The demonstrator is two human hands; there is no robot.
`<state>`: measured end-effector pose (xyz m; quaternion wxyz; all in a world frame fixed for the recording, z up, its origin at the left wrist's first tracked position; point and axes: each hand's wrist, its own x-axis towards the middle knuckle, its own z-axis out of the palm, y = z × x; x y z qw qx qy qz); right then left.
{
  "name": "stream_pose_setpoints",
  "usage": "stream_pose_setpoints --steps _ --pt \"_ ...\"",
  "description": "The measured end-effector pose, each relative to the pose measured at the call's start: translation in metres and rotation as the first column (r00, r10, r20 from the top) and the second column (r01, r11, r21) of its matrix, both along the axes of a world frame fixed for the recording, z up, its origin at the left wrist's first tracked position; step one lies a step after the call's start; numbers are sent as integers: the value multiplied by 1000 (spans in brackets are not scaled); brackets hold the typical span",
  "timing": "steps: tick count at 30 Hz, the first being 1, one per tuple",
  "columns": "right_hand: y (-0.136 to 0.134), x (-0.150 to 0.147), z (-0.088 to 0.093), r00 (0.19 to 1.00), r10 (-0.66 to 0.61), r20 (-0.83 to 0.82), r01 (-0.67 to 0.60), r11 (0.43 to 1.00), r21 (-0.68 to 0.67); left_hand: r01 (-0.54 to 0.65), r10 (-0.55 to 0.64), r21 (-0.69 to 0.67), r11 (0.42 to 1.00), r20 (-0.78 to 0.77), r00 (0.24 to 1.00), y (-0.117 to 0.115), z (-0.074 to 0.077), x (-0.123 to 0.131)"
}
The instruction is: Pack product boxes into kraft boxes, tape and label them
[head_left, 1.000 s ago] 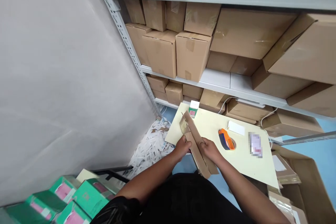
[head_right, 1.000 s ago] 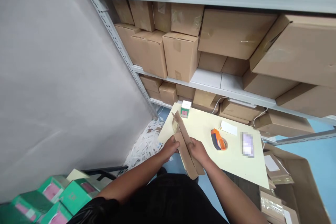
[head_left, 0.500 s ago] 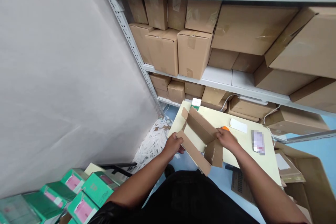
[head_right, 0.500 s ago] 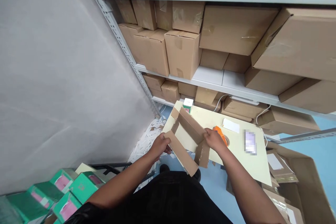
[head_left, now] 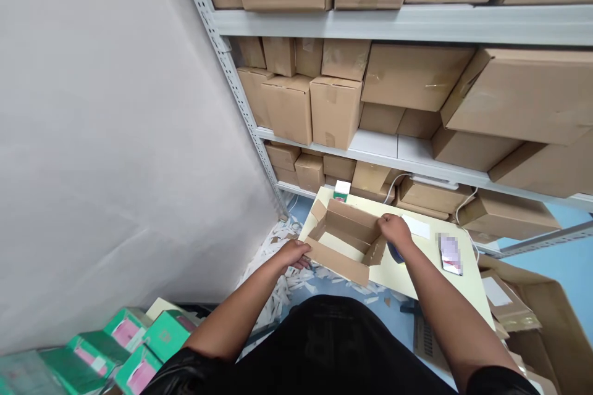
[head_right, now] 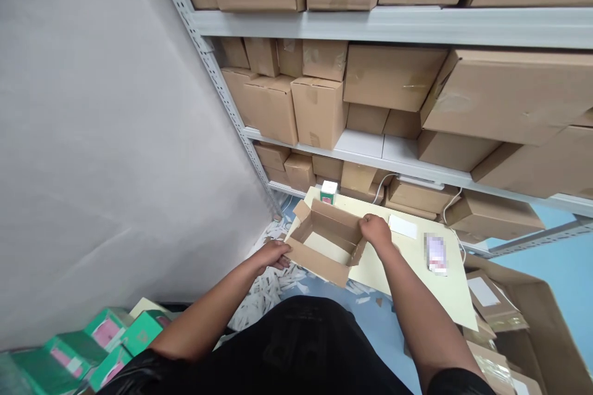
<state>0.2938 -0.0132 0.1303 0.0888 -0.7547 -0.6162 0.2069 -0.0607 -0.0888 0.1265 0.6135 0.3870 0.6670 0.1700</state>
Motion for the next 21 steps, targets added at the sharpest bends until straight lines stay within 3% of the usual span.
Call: stream_pose_setpoints --steps 3,7,10,12,15,21 --pt "3 1 -1 999 -37 -27 37 999 7 -20 30 154 988 -61 998 4 -4 4" --pt "3 3 -3 998 -44 -54 47 997 59 55 34 370 927 -230 973 14 -10 5" --pt "2 3 -8 993 -76 -93 88 987 134 48 31 487 872 -154 988 26 -11 6" --pt "3 3 -13 984 -122 -126 146 967 207 99 -74 547 831 -67 995 33 -10 9" --pt "6 2 -21 973 -149 -174 198 928 314 239 -238 607 758 -84 968 37 -6 15" --pt "18 -13 -45 985 -56 -166 125 885 448 481 -511 684 549 -181 840 41 -9 16"
